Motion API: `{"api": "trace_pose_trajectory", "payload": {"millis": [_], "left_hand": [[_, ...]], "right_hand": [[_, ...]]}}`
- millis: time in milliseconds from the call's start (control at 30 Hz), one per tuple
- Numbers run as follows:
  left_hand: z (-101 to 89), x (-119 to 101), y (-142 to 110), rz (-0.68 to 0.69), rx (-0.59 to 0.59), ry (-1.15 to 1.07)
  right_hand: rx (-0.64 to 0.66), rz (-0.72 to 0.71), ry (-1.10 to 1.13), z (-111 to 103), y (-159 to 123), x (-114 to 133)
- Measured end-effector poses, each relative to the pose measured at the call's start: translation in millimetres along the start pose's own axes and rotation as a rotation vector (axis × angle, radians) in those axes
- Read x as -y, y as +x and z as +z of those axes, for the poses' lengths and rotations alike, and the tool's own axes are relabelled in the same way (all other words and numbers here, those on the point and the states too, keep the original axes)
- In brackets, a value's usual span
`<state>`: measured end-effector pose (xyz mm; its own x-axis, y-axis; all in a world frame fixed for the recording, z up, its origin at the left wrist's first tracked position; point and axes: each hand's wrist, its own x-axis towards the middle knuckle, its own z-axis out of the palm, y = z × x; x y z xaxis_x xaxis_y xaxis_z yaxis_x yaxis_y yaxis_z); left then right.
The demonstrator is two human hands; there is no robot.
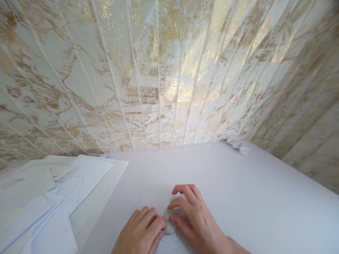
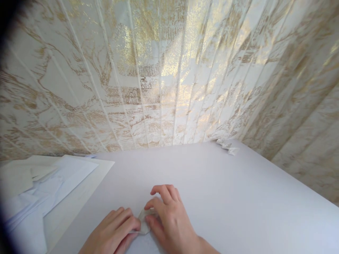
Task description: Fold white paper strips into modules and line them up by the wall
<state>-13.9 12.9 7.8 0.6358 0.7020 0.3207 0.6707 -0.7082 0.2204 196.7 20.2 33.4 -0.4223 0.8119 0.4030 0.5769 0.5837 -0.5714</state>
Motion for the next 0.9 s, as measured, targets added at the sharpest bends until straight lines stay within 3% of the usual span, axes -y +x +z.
{"api": "trace_pose_trajectory", "payload": {"millis": [300,467,567,633,700,900], "left_hand": [[3.4,-13.0,5.1,-0.245,0.018,-0.258],[3.8,-13.6,5.6,-0.332,-0.028,-0.28],[5.0,-9.3,2.6,-0.339,-0.065,-0.288],[5.7,-5.4,-0.9,-0.328,-0.088,-0.288],[7.0,-1.9,-4.5,-0.307,-0.109,-0.288],[14.0,1.0,-5.4,-0.252,-0.178,-0.284]], "right_hand": [[-0.135,-0.192,-0.216,9.7,0.6,2.3],[-0.103,-0.173,-0.311,12.7,0.5,4.2],[-0.101,-0.138,-0.377,2.2,2.5,0.6],[-0.128,-0.079,-0.431,-18.9,3.5,-13.5],[-0.164,0.017,-0.51,-53.3,1.7,-40.6],[-0.219,0.422,-0.799,-187.2,-36.5,-157.3]]}}
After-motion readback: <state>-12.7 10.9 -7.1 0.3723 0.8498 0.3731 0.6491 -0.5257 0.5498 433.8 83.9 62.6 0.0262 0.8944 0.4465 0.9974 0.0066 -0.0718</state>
